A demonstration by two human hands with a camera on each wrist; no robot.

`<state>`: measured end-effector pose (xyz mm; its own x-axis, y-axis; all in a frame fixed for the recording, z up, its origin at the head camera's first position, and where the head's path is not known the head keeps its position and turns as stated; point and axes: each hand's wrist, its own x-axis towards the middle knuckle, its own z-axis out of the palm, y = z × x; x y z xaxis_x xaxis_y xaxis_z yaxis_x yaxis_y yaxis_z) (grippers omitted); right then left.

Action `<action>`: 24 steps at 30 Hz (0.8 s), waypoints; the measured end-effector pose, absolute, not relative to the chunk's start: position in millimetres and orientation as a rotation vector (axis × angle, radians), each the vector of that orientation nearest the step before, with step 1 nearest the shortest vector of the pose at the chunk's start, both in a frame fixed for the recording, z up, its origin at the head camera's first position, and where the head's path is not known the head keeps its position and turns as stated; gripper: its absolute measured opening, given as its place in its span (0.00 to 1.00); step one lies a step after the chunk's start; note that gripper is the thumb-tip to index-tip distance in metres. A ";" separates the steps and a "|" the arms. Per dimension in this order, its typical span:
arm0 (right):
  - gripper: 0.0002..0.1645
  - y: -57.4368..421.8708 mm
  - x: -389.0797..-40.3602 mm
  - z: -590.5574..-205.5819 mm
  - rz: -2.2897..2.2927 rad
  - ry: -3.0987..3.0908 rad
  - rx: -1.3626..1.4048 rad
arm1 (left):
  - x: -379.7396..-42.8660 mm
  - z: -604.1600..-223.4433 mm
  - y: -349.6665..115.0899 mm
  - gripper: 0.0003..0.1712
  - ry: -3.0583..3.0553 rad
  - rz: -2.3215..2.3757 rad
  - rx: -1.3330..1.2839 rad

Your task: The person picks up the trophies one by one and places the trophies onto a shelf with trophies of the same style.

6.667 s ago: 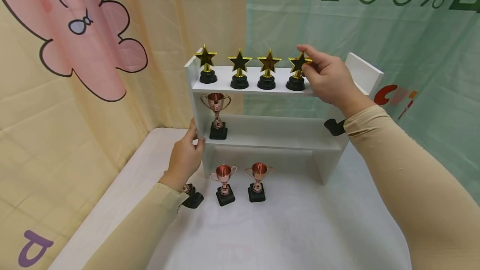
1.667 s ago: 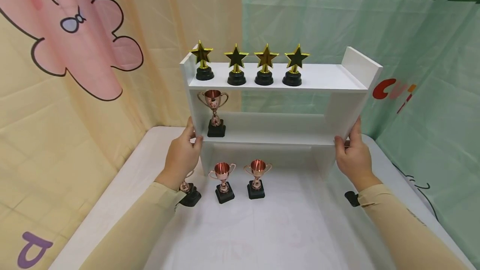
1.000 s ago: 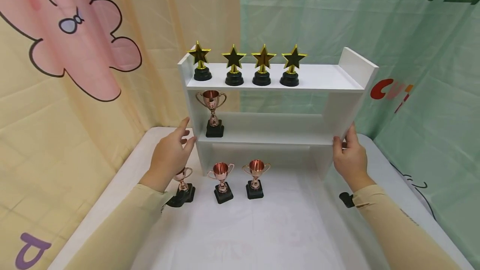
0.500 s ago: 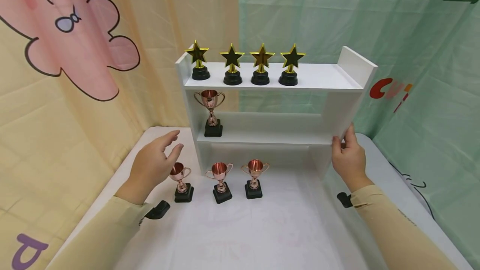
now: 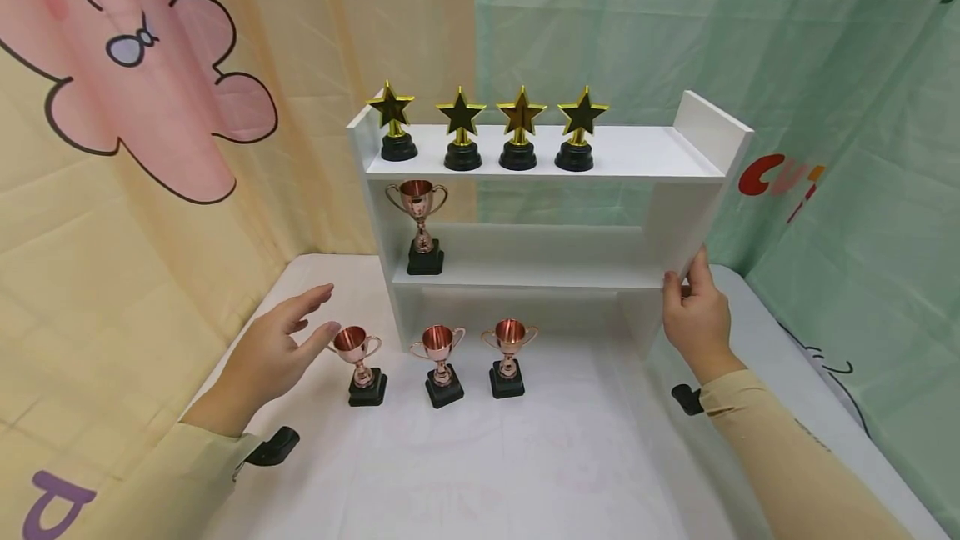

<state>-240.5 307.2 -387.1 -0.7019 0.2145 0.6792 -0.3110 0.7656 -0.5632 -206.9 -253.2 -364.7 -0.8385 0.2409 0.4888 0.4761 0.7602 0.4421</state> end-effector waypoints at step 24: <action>0.31 305.3 -241.3 -389.4 0.889 -2.172 0.059 | -209.4 -413.2 -272.4 0.37 -2.504 -1.195 -0.684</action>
<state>-241.3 305.3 -389.4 -0.7001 0.2303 0.6758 -0.3096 0.7550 -0.5780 -209.4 -272.4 -413.2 -0.8478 0.2940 0.4414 0.5280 0.5451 0.6512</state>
